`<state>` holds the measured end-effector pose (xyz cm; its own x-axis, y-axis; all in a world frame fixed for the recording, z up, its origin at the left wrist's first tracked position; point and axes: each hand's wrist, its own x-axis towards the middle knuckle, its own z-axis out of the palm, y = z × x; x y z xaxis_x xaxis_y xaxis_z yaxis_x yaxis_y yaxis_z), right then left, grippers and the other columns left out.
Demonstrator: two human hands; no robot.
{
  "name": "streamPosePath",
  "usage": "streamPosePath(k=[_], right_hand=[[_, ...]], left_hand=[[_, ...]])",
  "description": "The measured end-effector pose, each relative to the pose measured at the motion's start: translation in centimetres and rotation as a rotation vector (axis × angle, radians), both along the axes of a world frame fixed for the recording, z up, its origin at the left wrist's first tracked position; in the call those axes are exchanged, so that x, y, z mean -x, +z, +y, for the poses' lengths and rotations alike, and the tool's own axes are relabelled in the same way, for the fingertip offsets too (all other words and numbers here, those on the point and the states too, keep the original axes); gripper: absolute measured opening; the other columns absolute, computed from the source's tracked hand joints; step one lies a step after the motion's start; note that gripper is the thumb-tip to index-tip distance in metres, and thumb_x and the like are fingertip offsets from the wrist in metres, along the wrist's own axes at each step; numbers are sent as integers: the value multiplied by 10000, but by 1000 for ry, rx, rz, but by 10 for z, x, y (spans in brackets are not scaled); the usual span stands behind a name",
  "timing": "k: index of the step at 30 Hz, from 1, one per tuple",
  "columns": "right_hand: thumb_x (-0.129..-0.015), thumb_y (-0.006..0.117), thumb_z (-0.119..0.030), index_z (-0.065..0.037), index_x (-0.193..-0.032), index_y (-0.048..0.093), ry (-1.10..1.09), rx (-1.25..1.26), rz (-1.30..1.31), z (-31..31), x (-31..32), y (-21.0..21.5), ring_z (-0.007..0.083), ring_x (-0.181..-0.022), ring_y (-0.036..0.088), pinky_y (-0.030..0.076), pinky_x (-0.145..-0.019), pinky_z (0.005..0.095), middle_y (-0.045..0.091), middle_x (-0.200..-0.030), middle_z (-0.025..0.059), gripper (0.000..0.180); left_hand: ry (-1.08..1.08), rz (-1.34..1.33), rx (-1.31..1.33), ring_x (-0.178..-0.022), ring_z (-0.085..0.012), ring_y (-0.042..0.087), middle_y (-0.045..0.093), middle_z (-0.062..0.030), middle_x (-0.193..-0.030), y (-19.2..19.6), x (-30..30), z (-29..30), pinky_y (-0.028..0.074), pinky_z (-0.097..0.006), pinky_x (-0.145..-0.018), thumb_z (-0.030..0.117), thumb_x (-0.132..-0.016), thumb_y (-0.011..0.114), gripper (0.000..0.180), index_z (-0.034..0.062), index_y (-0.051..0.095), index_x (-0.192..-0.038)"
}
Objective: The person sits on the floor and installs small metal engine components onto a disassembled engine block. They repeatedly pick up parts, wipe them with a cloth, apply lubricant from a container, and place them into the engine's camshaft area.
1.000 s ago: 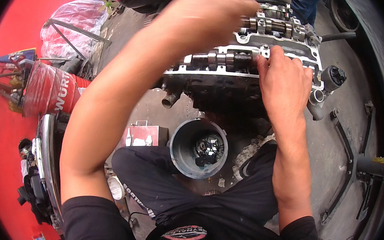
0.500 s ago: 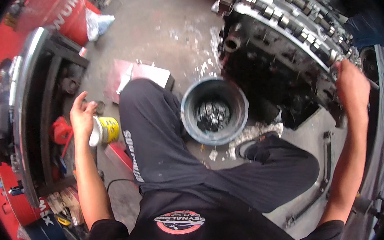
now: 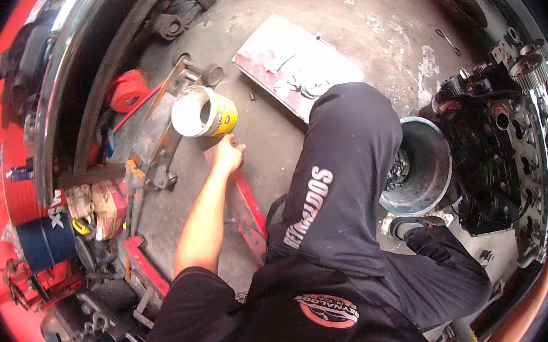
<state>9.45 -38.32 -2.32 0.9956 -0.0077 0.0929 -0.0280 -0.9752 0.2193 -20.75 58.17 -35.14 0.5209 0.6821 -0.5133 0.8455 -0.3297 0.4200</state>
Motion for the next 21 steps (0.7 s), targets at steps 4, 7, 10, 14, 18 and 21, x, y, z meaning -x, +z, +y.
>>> streamPosePath(k=[4, 7, 10, 14, 18, 21], right_hand=[[-1073, 358, -588, 16, -1215, 688, -145, -18, -42, 36, 6, 10, 334, -1027, 681, 485, -928, 453, 710, -1061, 236, 703], [-1047, 395, -643, 0, -1061, 712, -287, -177, 94, 45, 7, 27, 288, -797, 596, 482, -823, 414, 614, -822, 207, 717], [-1085, 385, -529, -38, -1216, 690, -298, 71, 36, 84, 34, 43, 309, -918, 647, 489, -898, 394, 647, -955, 215, 593], [-1045, 616, -343, -100, -1277, 694, -128, -125, -244, 204, 63, 47, 205, -1024, 679, 503, -942, 322, 725, -1102, 90, 346], [-989, 715, -274, -48, -1219, 726, -223, -787, -41, 376, 103, -10, 104, -1007, 648, 497, -920, 258, 734, -1101, 42, 322], [-952, 754, -300, 14, -1345, 631, -28, -1407, 190, 432, 99, -33, 186, -1137, 664, 510, -987, 309, 726, -1176, 138, 518]], left_hand=[[-119, 65, -41, -1268, -385, 604, 628, -270, -1342, 4, -56, -41, 459, -477, -1086, 279, -882, 781, 833, 92, 360, -1577], [-299, -189, -225, -1300, -443, 548, 585, -293, -1376, -14, -120, -62, 433, -524, -1102, 286, -876, 779, 894, 167, 287, -1613], [-540, -241, -422, -1300, -441, 535, 589, -277, -1363, -19, -192, -86, 437, -520, -1092, 304, -908, 714, 664, 116, 474, -1498], [-650, -285, -392, -1237, -358, 583, 641, -240, -1270, -92, -253, -62, 496, -492, -1001, 335, -960, 586, 436, 28, 656, -1261], [-175, -711, 266, -1070, -275, 635, 684, -172, -1142, 7, -282, -87, 514, -401, -918, 247, -955, 564, 384, -8, 670, -1222], [-68, -974, 731, -944, -213, 674, 716, -121, -1046, 125, -296, -105, 527, -333, -855, 181, -951, 548, 349, -34, 680, -1193]])
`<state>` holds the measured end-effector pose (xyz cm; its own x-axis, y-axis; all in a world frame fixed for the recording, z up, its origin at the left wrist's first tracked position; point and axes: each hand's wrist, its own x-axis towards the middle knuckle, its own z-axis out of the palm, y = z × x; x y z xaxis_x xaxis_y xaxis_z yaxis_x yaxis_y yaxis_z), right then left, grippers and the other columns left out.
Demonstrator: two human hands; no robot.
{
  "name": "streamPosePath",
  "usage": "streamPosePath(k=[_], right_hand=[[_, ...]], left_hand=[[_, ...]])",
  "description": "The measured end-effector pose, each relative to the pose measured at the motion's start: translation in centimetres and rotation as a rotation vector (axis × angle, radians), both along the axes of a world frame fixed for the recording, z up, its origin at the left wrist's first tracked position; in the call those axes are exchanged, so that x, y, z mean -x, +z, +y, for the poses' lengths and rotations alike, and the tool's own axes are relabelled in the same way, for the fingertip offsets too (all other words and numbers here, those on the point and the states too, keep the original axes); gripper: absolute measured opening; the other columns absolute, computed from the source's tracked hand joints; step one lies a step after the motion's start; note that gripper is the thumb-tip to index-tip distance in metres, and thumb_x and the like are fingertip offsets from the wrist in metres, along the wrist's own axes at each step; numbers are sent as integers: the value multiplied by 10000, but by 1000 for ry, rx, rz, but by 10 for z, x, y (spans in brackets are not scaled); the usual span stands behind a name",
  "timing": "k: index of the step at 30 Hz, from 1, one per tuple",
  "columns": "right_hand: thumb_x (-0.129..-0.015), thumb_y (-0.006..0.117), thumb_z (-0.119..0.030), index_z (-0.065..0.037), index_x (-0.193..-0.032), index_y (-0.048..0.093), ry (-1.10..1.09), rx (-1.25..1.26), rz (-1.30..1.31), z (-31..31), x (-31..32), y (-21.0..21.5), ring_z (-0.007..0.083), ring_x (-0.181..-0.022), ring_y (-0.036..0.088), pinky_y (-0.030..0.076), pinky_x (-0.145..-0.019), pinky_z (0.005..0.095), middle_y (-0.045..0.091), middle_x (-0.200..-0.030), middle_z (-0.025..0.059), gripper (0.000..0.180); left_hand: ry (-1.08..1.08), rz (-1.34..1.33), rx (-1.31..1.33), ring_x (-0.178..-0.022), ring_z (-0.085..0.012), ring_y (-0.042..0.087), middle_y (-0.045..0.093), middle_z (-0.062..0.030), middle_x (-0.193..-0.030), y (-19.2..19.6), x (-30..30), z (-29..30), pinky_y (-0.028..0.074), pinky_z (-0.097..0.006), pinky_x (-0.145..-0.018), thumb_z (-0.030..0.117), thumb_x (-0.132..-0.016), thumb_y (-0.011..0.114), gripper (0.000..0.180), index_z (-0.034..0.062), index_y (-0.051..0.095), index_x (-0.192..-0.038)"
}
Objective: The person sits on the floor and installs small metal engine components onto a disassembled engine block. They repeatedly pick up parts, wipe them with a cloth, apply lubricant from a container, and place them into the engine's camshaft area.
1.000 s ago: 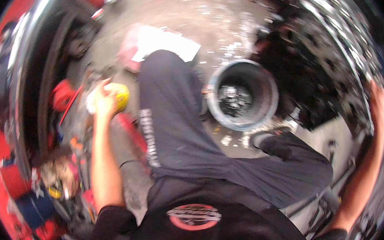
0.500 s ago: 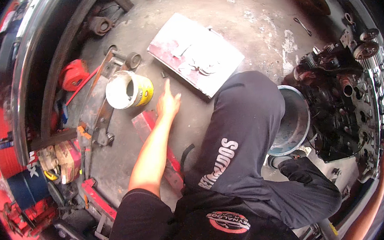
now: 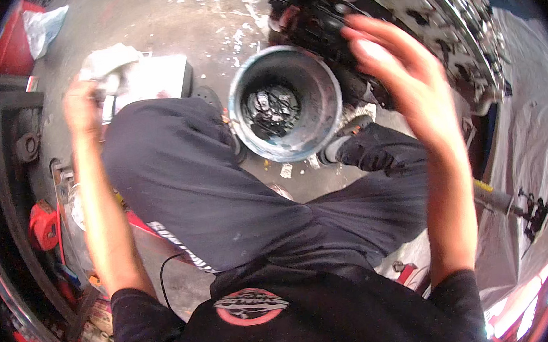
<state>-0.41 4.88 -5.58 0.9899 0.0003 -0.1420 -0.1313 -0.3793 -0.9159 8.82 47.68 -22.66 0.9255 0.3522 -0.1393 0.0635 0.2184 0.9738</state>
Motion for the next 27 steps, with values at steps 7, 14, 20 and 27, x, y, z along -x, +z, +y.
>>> streamPosePath(k=[7, 14, 20, 27], right_hand=[[-1066, 496, -450, -88, -1410, 521, 605, -1005, -70, 114, -86, 2, 179, -1058, 595, 514, -841, 305, 577, -1297, 99, 500], [-1045, 501, -546, -117, -1460, 476, 651, -1007, 104, 114, -73, -18, 148, -1161, 594, 488, -967, 337, 595, -1349, 74, 598], [-809, 712, -174, -32, -1478, 442, 243, 754, -890, 94, -78, -56, 453, -1232, 519, 435, -1046, 539, 491, -1400, 328, 736], [-838, 688, -61, -88, -1311, 653, 586, 595, -869, 88, -87, -102, 361, -1129, 643, 514, -995, 434, 661, -1255, 166, 475]], left_hand=[[-447, -396, -1087, -1147, -210, 629, 683, -131, -1217, 149, 8, -87, 480, -347, -1004, 195, -992, 560, 362, 19, 663, -1291], [-548, -484, -136, -888, -134, 659, 710, -72, -1080, 84, -33, -129, 552, -279, -766, 128, -952, 661, 435, 37, 583, -1370], [-730, -299, 235, -915, -196, 686, 707, -93, -1007, 105, -39, -144, 566, -319, -835, 71, -925, 624, 239, -19, 636, -1147], [28, -883, -907, -875, -186, 685, 706, -90, -1020, 134, -31, -126, 548, -307, -784, 27, -936, 594, 157, -27, 675, -1061]])
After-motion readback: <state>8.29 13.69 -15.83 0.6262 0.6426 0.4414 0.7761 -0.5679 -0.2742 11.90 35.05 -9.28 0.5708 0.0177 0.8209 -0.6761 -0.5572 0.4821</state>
